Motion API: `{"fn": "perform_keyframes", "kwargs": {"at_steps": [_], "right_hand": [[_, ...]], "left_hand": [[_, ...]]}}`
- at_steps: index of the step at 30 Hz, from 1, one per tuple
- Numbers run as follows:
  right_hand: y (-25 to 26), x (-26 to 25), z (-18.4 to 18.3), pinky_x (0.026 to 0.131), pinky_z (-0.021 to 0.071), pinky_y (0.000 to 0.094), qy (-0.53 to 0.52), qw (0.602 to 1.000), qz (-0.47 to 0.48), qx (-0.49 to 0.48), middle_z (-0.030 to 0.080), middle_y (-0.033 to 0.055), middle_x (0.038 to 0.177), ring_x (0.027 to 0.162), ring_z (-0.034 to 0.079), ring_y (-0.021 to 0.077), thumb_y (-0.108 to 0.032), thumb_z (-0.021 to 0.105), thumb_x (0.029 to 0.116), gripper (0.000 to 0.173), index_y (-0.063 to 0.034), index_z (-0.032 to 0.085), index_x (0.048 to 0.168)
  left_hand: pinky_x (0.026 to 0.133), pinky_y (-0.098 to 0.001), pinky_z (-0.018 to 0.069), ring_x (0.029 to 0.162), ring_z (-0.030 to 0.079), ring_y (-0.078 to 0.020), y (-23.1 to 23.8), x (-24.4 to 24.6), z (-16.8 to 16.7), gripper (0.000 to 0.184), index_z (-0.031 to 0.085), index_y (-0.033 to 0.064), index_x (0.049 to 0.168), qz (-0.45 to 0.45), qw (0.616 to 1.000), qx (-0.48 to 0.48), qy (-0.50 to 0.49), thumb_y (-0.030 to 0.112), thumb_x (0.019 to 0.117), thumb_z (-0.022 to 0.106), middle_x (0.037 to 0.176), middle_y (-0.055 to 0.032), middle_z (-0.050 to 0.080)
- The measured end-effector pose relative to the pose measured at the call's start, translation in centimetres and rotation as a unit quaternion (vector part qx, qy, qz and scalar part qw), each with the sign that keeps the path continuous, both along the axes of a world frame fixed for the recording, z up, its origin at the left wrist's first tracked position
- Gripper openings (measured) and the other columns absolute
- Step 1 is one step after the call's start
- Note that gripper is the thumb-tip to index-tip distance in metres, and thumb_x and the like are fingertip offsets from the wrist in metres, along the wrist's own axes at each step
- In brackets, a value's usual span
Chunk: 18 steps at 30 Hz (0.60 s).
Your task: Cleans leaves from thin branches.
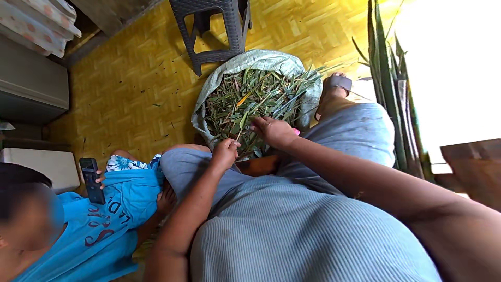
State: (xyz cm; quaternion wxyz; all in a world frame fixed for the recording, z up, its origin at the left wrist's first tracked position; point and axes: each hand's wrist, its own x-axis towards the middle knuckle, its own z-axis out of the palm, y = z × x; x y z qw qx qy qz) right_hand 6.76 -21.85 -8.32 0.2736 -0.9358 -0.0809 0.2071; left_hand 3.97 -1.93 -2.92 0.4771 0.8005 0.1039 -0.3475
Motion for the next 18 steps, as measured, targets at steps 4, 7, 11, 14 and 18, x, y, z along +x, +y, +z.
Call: {"fn": "perform_keyframes", "kwargs": {"at_steps": [4, 7, 11, 14, 18], "right_hand": [[-0.7, 1.7, -0.3, 0.098, 0.0425, 0.0714, 0.019, 0.998, -0.02, -0.051, 0.059, 0.0274, 0.137, 0.124, 0.057, 0.0515, -0.036, 0.043, 0.1116, 0.047, -0.0127, 0.049, 0.152], [-1.7, 3.0, -0.6, 0.096, 0.0425, 0.075, 0.045, 0.995, -0.07, -0.058, 0.056, 0.0285, 0.141, 0.124, 0.057, 0.0539, -0.037, 0.041, 0.1118, 0.048, -0.0138, 0.047, 0.153], [-1.2, 2.3, 0.5, 0.101, 0.0414, 0.074, 0.079, 0.992, -0.099, 0.022, 0.053, 0.0259, 0.147, 0.128, 0.055, 0.0515, -0.032, 0.043, 0.112, 0.045, -0.0117, 0.048, 0.152], [0.9, -0.6, 1.8, 0.103, 0.0438, 0.0697, 0.077, 0.991, -0.058, 0.094, 0.06, 0.0237, 0.139, 0.124, 0.06, 0.0463, -0.031, 0.048, 0.1107, 0.043, -0.0108, 0.054, 0.148], [2.7, -2.9, 2.4, 0.104, 0.0445, 0.0646, 0.105, 0.986, 0.01, 0.129, 0.061, 0.0226, 0.138, 0.124, 0.061, 0.0419, -0.03, 0.047, 0.1111, 0.042, -0.0072, 0.056, 0.144]], "left_hand": [[0.055, -0.0252, 0.0397, 0.058, 0.044, -0.0103, 0.4, -0.7, 0.7, 0.032, 0.062, -0.0002, 0.122, 0.001, 1.0, 0.02, 0.02, 0.019, 0.1136, 0.038, 0.072, -0.0028, 0.049], [0.053, -0.0223, 0.039, 0.055, 0.042, -0.0082, 0.6, -0.7, 0.6, 0.029, 0.061, -0.001, 0.121, 0.035, 0.998, -0.004, 0.053, 0.017, 0.1132, 0.04, 0.07, -0.0004, 0.046], [0.049, -0.0202, 0.0368, 0.051, 0.041, -0.0062, 1.3, -0.6, -0.4, 0.031, 0.059, 0.0012, 0.123, 0.089, 0.991, -0.062, 0.082, 0.021, 0.1138, 0.037, 0.068, 0.0016, 0.047], [0.047, -0.0185, 0.0349, 0.049, 0.039, -0.0051, 0.9, -0.4, -0.4, 0.032, 0.058, 0.0018, 0.122, 0.122, 0.984, -0.086, 0.095, 0.022, 0.1142, 0.035, 0.066, 0.002, 0.046], [0.046, -0.0179, 0.0336, 0.048, 0.038, -0.0051, 0.2, -0.3, 0.3, 0.032, 0.058, 0.0013, 0.121, 0.142, 0.979, -0.102, 0.109, 0.022, 0.1143, 0.035, 0.066, 0.0016, 0.045]]}}
